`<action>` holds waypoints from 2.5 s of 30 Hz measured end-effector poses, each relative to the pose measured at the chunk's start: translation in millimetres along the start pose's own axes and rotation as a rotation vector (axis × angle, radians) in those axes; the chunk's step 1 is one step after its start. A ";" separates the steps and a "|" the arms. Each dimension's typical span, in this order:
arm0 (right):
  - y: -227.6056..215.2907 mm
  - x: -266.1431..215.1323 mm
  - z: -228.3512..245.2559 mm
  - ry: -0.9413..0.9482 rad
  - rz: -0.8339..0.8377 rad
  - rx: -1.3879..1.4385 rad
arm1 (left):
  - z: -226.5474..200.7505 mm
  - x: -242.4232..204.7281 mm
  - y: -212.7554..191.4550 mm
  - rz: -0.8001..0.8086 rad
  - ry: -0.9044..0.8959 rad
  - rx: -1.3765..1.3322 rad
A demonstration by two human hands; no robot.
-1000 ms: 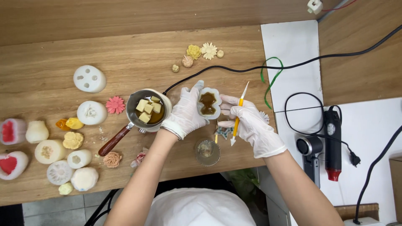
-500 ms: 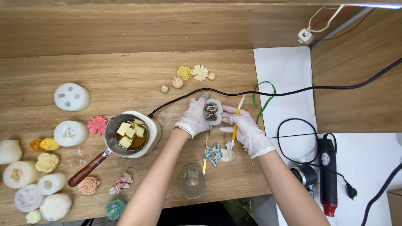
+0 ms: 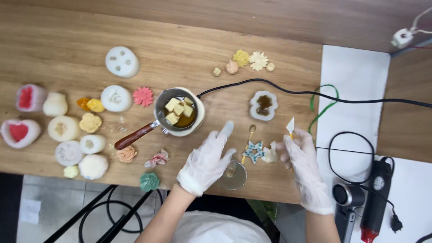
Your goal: The person trims and cleans decorative molded candles with a small knife, scraping excess wax from a pink flower candle and a white candle, and places finished candles onto a wooden display shelf. They also handle a small glass cup and a wax melting pot on the workbench.
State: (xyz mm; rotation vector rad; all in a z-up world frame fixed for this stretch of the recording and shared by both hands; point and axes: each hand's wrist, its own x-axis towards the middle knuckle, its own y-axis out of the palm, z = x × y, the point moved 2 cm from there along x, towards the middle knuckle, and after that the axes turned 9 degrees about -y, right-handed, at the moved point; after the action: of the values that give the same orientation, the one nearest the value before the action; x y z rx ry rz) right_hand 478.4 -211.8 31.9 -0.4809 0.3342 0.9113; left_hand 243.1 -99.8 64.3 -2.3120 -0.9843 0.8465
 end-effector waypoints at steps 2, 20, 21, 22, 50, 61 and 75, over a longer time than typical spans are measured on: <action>22.0 -45.3 17.1 0.001 -0.025 -0.023 | 28.3 -50.2 -4.3 -0.089 0.057 0.030; 275.9 -43.2 -88.5 -0.724 0.045 -0.551 | 221.6 -169.6 -75.2 -0.386 -0.032 -0.061; 281.4 -41.2 -90.1 -0.715 0.052 -0.561 | 224.4 -172.9 -84.3 -0.379 -0.040 -0.071; 286.3 -38.7 -92.3 -0.686 0.048 -0.576 | 227.4 -175.8 -93.0 -0.375 -0.071 -0.049; 340.4 -24.8 -75.5 -0.554 0.100 -0.871 | 277.9 -168.2 -123.1 -0.220 -0.148 -0.067; 297.8 -65.2 -64.7 -0.539 0.052 -0.631 | 234.4 -12.7 -55.8 -0.303 0.122 -0.313; 271.2 -70.9 -65.9 -0.472 -0.038 -0.525 | 216.7 50.7 -21.1 -0.278 0.139 -0.424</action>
State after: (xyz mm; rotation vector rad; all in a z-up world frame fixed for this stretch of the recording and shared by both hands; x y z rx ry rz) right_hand 211.6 -153.5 -59.3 -0.7268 -0.3545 1.0441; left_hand 109.9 -7.6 -89.6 -2.4469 -1.4939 0.3856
